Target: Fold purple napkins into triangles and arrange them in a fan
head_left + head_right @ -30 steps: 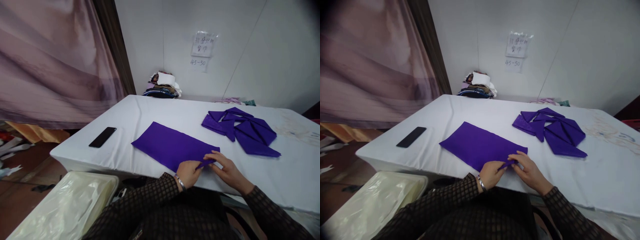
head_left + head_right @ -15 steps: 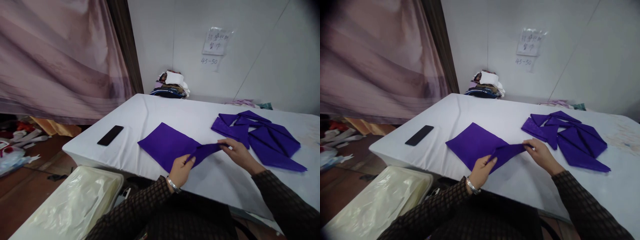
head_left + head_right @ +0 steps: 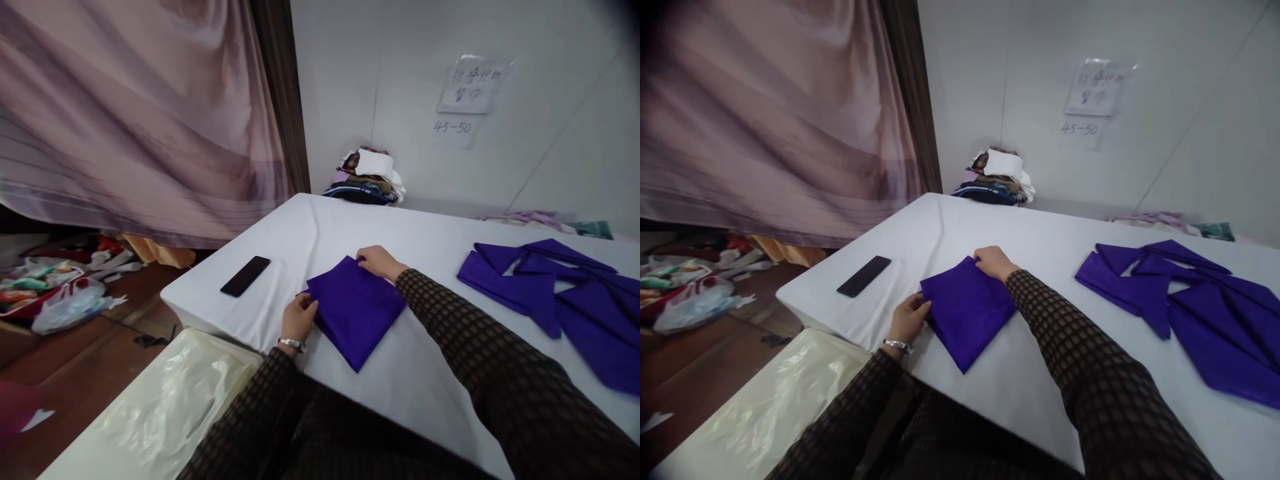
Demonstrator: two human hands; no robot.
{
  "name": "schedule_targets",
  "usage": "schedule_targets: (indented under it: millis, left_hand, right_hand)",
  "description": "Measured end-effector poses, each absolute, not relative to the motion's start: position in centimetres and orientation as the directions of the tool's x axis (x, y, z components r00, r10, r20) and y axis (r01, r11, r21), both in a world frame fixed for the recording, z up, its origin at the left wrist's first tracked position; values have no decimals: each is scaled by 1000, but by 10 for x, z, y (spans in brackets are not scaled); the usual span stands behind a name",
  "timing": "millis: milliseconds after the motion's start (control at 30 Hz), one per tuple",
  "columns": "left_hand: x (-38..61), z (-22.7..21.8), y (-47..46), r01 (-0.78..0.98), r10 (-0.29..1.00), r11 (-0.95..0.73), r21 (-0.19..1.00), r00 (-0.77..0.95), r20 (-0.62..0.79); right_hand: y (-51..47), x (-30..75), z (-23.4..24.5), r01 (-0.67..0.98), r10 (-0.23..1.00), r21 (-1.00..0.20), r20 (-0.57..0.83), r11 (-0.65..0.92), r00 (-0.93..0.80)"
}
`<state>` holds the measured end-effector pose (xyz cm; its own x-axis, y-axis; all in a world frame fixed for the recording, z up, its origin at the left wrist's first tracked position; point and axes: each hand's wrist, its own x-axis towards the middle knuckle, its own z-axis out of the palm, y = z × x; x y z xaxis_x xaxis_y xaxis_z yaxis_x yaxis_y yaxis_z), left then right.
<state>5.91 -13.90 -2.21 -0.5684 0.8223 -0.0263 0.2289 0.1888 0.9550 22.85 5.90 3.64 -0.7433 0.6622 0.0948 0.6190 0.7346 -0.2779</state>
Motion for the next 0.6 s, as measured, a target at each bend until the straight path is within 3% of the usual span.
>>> schedule_targets:
  millis: [200,600]
  left_hand:
    - [55,-26,-147,608,813,346,715,-574,95]
    - [61,-31,-152,638,818,329,696,-561,127]
  right_hand:
    - [76,205,12,594,637,-297,71,748,-767]
    - [97,181,-6,545,637,-436,89,716,-765]
